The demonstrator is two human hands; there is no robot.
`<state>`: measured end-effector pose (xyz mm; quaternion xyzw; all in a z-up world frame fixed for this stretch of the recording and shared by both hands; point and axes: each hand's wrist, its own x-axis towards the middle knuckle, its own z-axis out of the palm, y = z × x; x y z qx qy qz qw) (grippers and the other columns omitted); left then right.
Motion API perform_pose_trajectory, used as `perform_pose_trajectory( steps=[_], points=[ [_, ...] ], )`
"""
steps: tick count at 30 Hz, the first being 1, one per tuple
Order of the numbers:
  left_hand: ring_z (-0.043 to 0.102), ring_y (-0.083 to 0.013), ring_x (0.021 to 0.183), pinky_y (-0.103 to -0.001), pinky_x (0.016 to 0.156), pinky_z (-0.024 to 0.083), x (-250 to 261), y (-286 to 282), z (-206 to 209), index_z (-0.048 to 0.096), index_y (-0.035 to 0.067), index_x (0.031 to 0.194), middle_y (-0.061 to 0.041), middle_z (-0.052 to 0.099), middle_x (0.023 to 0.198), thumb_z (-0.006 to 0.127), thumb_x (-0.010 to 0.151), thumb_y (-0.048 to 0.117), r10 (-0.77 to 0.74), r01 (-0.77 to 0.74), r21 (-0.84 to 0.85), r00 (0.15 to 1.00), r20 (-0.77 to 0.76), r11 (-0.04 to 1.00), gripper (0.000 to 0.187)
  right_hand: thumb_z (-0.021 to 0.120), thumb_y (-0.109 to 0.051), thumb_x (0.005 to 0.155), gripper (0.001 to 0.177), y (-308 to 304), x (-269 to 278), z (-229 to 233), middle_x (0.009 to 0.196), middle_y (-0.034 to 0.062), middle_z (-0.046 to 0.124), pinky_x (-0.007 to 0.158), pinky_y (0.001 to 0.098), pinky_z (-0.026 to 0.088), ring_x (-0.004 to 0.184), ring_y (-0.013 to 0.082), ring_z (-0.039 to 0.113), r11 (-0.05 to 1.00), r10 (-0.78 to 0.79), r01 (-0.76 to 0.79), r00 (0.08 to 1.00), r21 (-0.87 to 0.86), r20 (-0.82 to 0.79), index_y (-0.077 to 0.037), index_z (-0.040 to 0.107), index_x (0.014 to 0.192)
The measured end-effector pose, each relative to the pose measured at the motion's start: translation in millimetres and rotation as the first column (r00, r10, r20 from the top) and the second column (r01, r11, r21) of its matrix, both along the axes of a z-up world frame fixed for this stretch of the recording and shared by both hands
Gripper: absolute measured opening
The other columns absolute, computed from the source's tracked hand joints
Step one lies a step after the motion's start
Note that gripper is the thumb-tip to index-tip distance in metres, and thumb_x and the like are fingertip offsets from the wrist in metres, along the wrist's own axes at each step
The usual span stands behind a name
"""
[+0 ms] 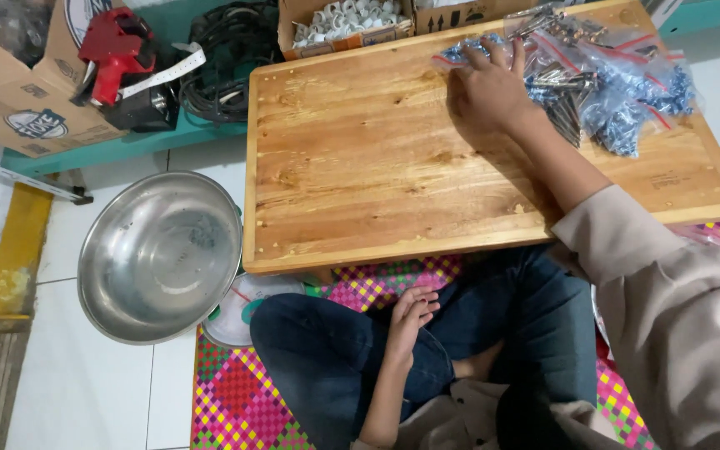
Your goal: Sorting and packing small hardware components like screws and anchors into plastic bags while sitting on the floor.
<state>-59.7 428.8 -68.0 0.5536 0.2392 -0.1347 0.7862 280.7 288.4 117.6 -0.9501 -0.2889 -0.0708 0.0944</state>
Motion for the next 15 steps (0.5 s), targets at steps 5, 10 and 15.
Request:
perform_pose_trajectory(
  steps=[5, 10, 15],
  points=[
    [0.071, -0.0134, 0.103, -0.025, 0.09, 0.049, -2, -2, 8, 0.068, 0.015, 0.118, -0.004, 0.074, 0.118, 0.053, 0.094, 0.021, 0.002, -0.002, -0.015, 1.0, -0.008, 1.0, 0.029, 0.049, -0.023, 0.106, 0.039, -16, 12, -23, 0.137, 0.0186, 0.067, 0.105, 0.0713, 0.026, 0.127, 0.0416, 0.057, 0.99, 0.064, -0.092, 0.966, 0.102, 0.249, 0.0, 0.07, 0.13],
    [0.071, -0.0141, 0.101, -0.029, 0.093, 0.049, -4, -9, 41, 0.069, 0.016, 0.112, -0.004, 0.072, 0.113, 0.057, 0.092, 0.021, 0.071, -0.07, -0.031, 0.997, 0.031, 0.997, 0.024, 0.064, 0.007, 0.088, 0.038, -23, 9, -6, 0.124, 0.0262, 0.071, 0.099, 0.0514, 0.055, 0.11, 0.0394, 0.068, 0.934, 0.096, -0.179, 0.96, 0.31, 0.264, 0.01, 0.071, 0.126],
    [0.07, -0.0176, 0.091, -0.028, 0.085, 0.054, -9, -7, 60, 0.066, 0.007, 0.105, -0.007, 0.068, 0.097, 0.053, 0.097, 0.007, 0.274, -0.266, -0.066, 0.93, 0.244, 0.962, 0.015, 0.063, 0.012, 0.092, 0.03, -29, 3, 8, 0.119, 0.0176, 0.074, 0.071, 0.0396, 0.057, 0.109, 0.0307, 0.069, 0.772, 0.095, -0.279, 0.939, 0.572, 0.331, 0.005, 0.078, 0.116]
  ],
)
